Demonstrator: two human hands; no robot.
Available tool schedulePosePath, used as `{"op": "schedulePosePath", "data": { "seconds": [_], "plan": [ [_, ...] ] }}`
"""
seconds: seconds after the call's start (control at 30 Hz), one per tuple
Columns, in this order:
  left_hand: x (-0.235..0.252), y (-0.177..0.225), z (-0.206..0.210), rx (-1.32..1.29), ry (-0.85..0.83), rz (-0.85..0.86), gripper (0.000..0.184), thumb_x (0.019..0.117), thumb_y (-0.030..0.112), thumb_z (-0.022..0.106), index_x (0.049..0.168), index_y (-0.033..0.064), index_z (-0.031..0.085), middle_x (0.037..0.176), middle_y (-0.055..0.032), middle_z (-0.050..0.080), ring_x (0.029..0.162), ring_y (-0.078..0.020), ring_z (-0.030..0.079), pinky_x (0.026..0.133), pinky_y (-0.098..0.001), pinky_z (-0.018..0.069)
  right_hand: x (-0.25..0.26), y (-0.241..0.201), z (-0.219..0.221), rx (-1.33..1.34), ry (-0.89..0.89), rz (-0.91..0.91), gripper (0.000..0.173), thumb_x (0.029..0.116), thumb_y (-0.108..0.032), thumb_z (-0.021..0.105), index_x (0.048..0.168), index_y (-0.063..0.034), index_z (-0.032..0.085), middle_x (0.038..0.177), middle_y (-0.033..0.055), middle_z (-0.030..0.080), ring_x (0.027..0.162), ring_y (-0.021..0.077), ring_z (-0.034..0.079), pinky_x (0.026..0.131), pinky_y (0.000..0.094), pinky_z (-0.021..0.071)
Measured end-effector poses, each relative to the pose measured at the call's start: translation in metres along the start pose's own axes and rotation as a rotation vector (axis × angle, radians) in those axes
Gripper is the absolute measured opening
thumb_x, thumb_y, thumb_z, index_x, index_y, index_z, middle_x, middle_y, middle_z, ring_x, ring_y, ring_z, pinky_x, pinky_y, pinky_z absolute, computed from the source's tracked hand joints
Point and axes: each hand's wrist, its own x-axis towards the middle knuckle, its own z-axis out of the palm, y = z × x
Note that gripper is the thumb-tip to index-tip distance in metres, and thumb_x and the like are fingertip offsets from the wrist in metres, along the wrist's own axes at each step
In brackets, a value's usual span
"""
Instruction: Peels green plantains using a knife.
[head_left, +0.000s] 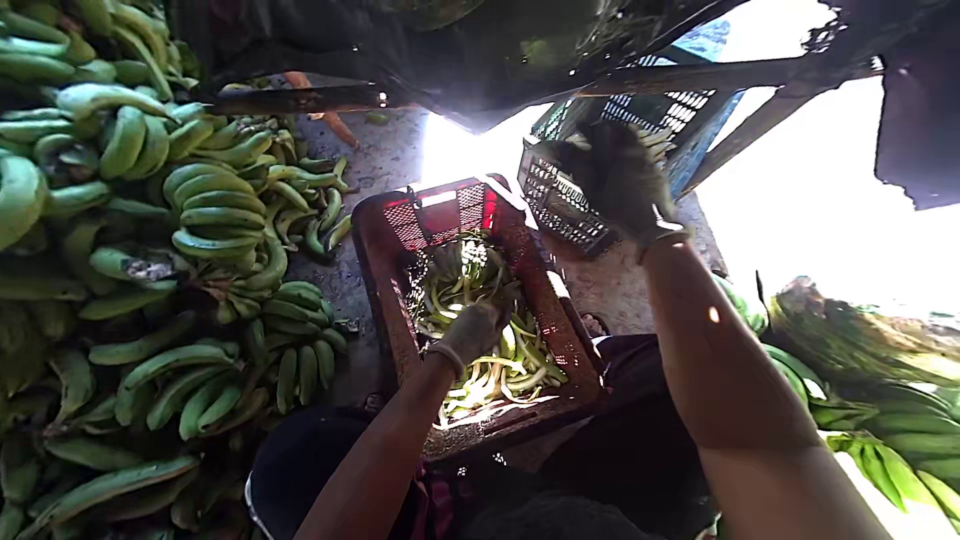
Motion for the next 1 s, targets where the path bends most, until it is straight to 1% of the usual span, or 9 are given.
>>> {"op": "schedulePosePath", "data": {
  "seconds": [0.07,0.17,0.3,0.4,0.5,0.63,0.73,0.87,1.0],
  "plan": [
    [0.023,0.002,0.037,0.33,-0.204,-0.073,0.042,0.1041,0.015,0.047,0.146,0.0146,0.052,0.14,-0.0177,0.058,0.127,-0.0424,0.057,0.097,-0.0651,0.0468,-0.016,-0.034,-0.046,0.14,-0.025,0.33,0.049,0.107,-0.007,0.048,0.154,0.0017,0.039,0.156,0.0237,0.042,0.145,0.0323,0.043,0.118,0.0445,0.0351],
    [0.059,-0.018,0.076,0.45,-0.253,-0.188,0.049,0.1006,0.012,0.052,0.149,0.0215,0.051,0.16,-0.009,0.041,0.147,-0.0398,0.035,0.117,-0.0623,0.0302,0.018,0.051,0.032,0.367,0.429,-0.101,0.044,0.1039,-0.014,0.053,0.142,0.0078,0.05,0.137,0.0269,0.058,0.129,0.0289,0.057,0.109,0.0342,0.0464],
    [0.08,-0.032,0.091,0.532,-0.233,-0.284,0.053,0.1008,0.01,0.049,0.153,0.009,0.042,0.159,-0.0211,0.038,0.145,-0.0442,0.038,0.114,-0.0622,0.0348,0.046,0.067,0.073,0.096,0.191,-0.238,0.046,0.094,-0.032,0.067,0.14,-0.0269,0.063,0.145,0.0086,0.058,0.115,0.028,0.066,0.091,0.0514,0.0562],
    [0.079,-0.031,0.09,0.576,-0.244,-0.273,0.042,0.1014,0.01,0.046,0.142,0.0026,0.053,0.146,-0.0195,0.054,0.135,-0.0409,0.05,0.113,-0.0597,0.0369,0.041,0.054,0.079,0.043,-0.046,-0.28,0.053,0.0953,-0.028,0.065,0.147,-0.0321,0.056,0.135,0.004,0.065,0.117,0.0259,0.064,0.095,0.0544,0.0523],
    [0.072,-0.049,0.08,0.663,-0.28,-0.186,0.044,0.0919,0.014,0.062,0.136,0.0167,0.061,0.147,-0.0109,0.055,0.138,-0.0392,0.046,0.109,-0.063,0.0378,0.044,0.055,0.086,0.046,-0.196,-0.269,0.051,0.0953,-0.031,0.064,0.145,-0.0324,0.056,0.13,0.0069,0.066,0.118,0.0291,0.064,0.098,0.0576,0.0494],
    [0.043,-0.062,0.058,0.447,-0.221,-0.341,0.059,0.0839,0.027,0.075,0.139,0.0164,0.058,0.144,-0.0147,0.056,0.132,-0.0404,0.052,0.102,-0.0646,0.045,0.041,0.054,0.087,0.068,-0.291,-0.247,0.047,0.0964,-0.029,0.065,0.142,-0.0279,0.058,0.123,0.0108,0.069,0.113,0.0313,0.066,0.094,0.0577,0.052],
    [0.011,-0.053,0.006,0.024,0.034,-0.405,0.062,0.0855,0.031,0.075,0.141,0.0128,0.055,0.134,-0.0169,0.062,0.123,-0.0356,0.06,0.101,-0.0587,0.0482,0.041,0.056,0.094,0.113,-0.474,-0.176,0.045,0.1,-0.031,0.062,0.144,-0.0312,0.056,0.13,0.0087,0.067,0.119,0.0318,0.065,0.097,0.0636,0.0502],
    [-0.029,-0.031,-0.067,-0.364,0.366,-0.356,0.068,0.0848,0.036,0.083,0.141,0.0134,0.053,0.119,-0.0167,0.068,0.108,-0.0321,0.066,0.094,-0.0573,0.0515,0.042,0.041,0.094,0.274,-0.676,-0.043,0.05,0.0998,-0.034,0.066,0.145,-0.0177,0.055,0.125,0.0182,0.067,0.116,0.0349,0.064,0.099,0.0611,0.0472],
    [-0.067,-0.011,-0.093,-0.385,0.452,-0.177,0.071,0.0905,0.037,0.077,0.151,0.0264,0.042,0.122,-0.0093,0.068,0.106,-0.023,0.068,0.092,-0.0519,0.0552,0.031,0.012,0.093,0.639,-0.497,-0.163,0.034,0.1015,-0.028,0.064,0.128,-0.0069,0.063,0.102,0.0118,0.071,0.092,0.0211,0.068,0.085,0.0475,0.0561]
  ]
}}
